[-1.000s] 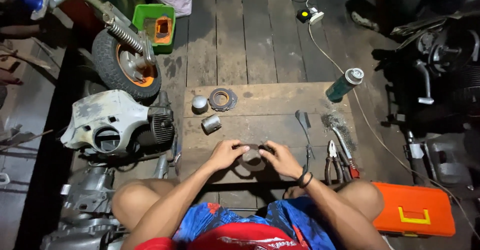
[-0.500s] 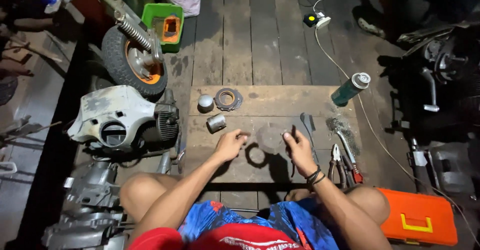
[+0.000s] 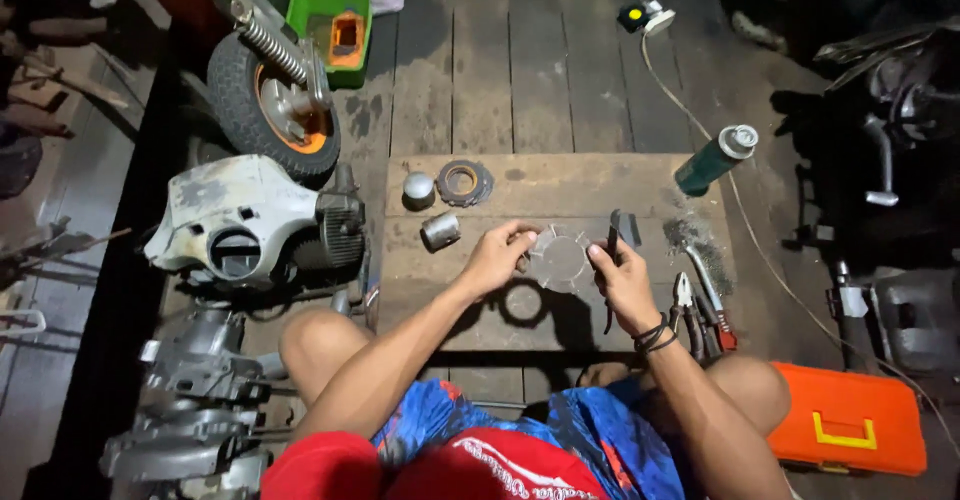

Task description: The person is sitting on a wooden floor, inspecting and cleaning motorcycle clutch plates and other engine components using their hands and a small tool.

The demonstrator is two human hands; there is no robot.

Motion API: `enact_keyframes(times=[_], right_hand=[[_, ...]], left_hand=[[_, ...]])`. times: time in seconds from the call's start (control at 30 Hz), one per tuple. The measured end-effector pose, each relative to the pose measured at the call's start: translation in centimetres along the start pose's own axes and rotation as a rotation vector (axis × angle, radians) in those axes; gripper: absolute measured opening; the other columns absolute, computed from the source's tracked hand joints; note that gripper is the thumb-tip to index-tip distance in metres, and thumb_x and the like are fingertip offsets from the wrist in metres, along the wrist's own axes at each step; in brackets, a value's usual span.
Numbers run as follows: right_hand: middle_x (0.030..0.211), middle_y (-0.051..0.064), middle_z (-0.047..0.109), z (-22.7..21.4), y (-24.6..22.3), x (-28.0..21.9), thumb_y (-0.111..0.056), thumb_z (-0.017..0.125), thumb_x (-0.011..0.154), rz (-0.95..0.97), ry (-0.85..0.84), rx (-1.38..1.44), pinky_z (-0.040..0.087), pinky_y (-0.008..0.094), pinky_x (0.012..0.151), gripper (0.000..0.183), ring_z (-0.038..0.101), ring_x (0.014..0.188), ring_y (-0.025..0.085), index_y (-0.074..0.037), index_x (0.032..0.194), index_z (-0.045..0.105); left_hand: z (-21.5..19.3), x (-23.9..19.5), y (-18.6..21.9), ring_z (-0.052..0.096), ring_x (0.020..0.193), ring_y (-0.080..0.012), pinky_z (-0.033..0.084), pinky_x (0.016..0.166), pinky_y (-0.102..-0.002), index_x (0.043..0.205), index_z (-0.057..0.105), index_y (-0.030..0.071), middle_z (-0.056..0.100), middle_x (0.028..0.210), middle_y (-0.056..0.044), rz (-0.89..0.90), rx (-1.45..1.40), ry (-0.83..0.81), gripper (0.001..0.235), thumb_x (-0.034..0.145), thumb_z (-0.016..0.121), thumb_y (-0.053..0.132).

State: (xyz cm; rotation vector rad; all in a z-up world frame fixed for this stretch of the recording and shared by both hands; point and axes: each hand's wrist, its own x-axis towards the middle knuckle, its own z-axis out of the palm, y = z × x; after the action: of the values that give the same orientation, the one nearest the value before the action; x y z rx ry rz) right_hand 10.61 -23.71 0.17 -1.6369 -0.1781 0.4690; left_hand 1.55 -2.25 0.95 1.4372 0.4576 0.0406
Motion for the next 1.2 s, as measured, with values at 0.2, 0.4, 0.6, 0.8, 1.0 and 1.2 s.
enact_keyframes(times=[0.2,0.4,0.6,0.8,1.0,1.2], right_hand=[[0.06,0.001,0.039,0.1,-1.0,-0.4,-0.013,0.068,0.102,-0.028,0.001,0.045,0.031,0.026,0.037,0.014,0.043,0.041,0.012,0.0,0.095,0.066],[0.08,0.012,0.064,0.2,0.3,0.7,-0.024,0.065,0.103,0.033,0.01,-0.034,0.035,0.024,0.039,0.028,0.047,0.05,0.01,-0.003,0.122,0.068],[0.084,0.017,0.065,-1.2,2.2,2.9,-0.022,0.057,0.098,-0.01,0.025,-0.022,0.037,0.027,0.039,0.037,0.046,0.052,0.016,-0.003,0.127,0.069],[0.119,0.032,0.062,-4.1,-5.3,6.9,-0.002,0.061,0.113,-0.559,-0.106,-0.436,0.054,0.049,0.078,0.041,0.065,0.102,0.04,0.003,0.153,0.05],[0.102,0.021,0.07,1.9,-7.1,2.0,-0.011,0.065,0.106,-0.149,-0.174,-0.101,0.056,0.03,0.044,0.047,0.068,0.059,0.023,-0.007,0.149,0.047],[0.094,0.029,0.07,4.4,-7.1,-0.8,-0.003,0.063,0.104,-0.223,-0.3,-0.157,0.055,0.035,0.038,0.037,0.071,0.056,0.03,0.004,0.14,0.057]], left_hand=[[0.6,-0.4,0.2,0.072,0.099,-0.0259,0.055,0.092,-0.043,0.126,0.071,0.008,0.077,0.102,-0.014,0.038,0.155,-0.082,0.041,0.092,0.073,0.032],[-0.8,0.5,-3.0,0.071,0.062,-0.0193,0.062,0.06,-0.03,0.118,0.07,0.014,0.073,0.095,-0.01,-0.037,0.061,0.013,0.027,0.094,0.067,0.023],[-2.7,1.0,-1.8,0.073,0.06,-0.0222,0.061,0.058,-0.033,0.134,0.059,-0.001,0.071,0.113,-0.019,-0.097,0.076,0.18,0.043,0.098,0.058,0.022],[-4.0,0.3,3.3,0.074,0.096,-0.0414,0.066,0.066,-0.04,0.137,0.057,-0.008,0.066,0.123,-0.034,0.057,-0.075,0.265,0.041,0.1,0.058,0.01],[-3.3,0.7,2.4,0.075,0.067,-0.0243,0.063,0.052,-0.028,0.128,0.064,-0.004,0.075,0.105,-0.022,0.06,-0.14,0.259,0.036,0.097,0.061,0.013],[-2.2,0.5,0.2,0.075,0.058,-0.0185,0.059,0.052,-0.035,0.111,0.074,0.013,0.075,0.079,-0.006,0.069,0.151,0.222,0.026,0.099,0.061,0.032]])
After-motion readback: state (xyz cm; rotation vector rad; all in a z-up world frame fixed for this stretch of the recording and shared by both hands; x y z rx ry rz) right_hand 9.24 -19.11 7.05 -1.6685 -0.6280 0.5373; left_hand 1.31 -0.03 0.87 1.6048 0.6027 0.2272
